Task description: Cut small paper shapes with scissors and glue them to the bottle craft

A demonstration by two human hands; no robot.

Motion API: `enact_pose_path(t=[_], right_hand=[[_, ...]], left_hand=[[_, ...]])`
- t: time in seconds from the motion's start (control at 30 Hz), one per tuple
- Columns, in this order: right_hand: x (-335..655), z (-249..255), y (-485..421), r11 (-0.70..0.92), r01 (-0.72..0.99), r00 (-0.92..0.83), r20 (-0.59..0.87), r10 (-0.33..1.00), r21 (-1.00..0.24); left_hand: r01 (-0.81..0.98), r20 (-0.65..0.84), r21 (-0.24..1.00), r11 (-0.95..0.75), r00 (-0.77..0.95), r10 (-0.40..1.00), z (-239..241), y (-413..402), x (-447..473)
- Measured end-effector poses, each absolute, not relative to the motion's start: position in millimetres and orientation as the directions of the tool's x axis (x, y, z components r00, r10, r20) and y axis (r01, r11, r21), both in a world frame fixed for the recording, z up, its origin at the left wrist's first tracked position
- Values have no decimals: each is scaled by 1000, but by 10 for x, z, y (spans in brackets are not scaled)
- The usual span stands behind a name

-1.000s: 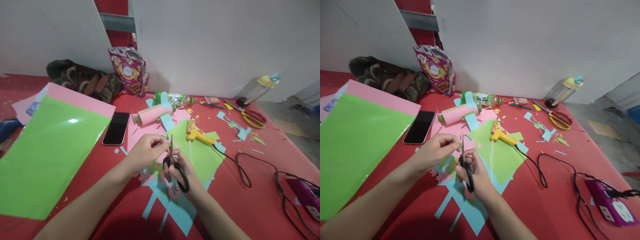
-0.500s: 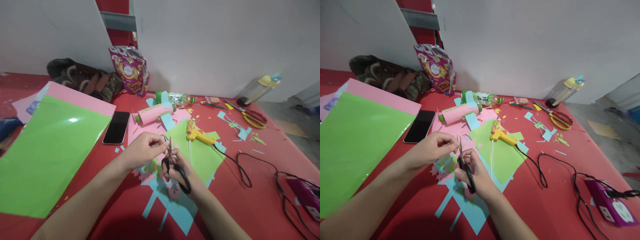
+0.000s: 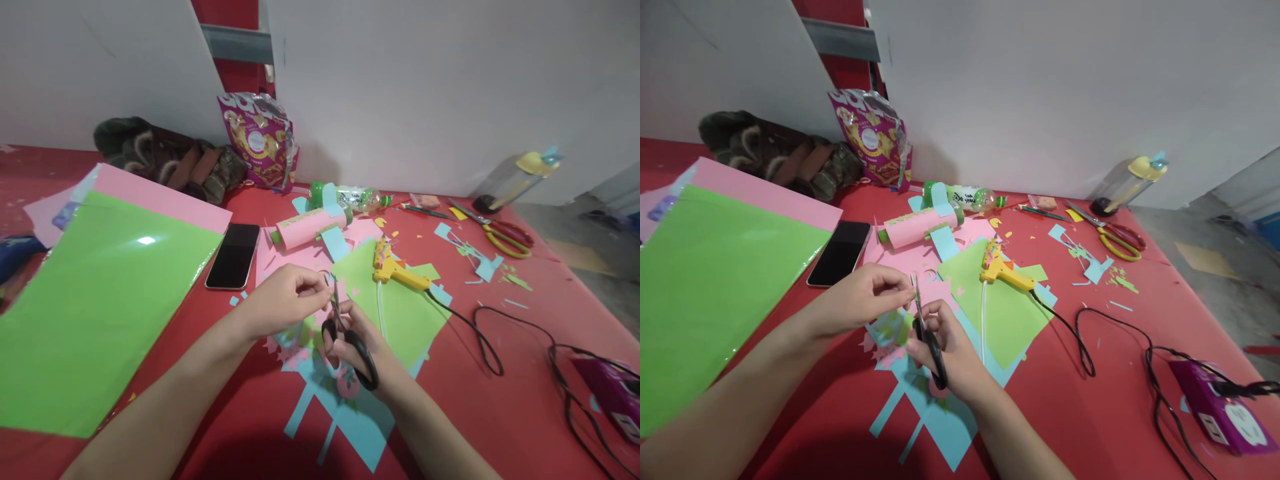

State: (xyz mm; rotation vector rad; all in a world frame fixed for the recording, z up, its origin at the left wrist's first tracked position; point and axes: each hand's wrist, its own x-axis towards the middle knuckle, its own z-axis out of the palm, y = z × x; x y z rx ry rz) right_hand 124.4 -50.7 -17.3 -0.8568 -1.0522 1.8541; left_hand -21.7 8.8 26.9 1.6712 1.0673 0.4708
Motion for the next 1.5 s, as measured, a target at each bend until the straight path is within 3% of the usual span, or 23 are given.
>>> enact_pose_path(t=[0.4,0.7,1.5], right_hand=[[1251,-250,-531,-252,-369,-348,-119,930,-895],[1225,-221,-536,-243,-354,-308,-132,942,-903],[1219,-221,-542,-231,-332,-293,-133,947,-915]], left_hand=[[218,-145,974,57,412,899,181,4,-59],[260,-165,962,77,339,926,148,-31,-14],[231,-167,969,84,366,916,168,-62,8]])
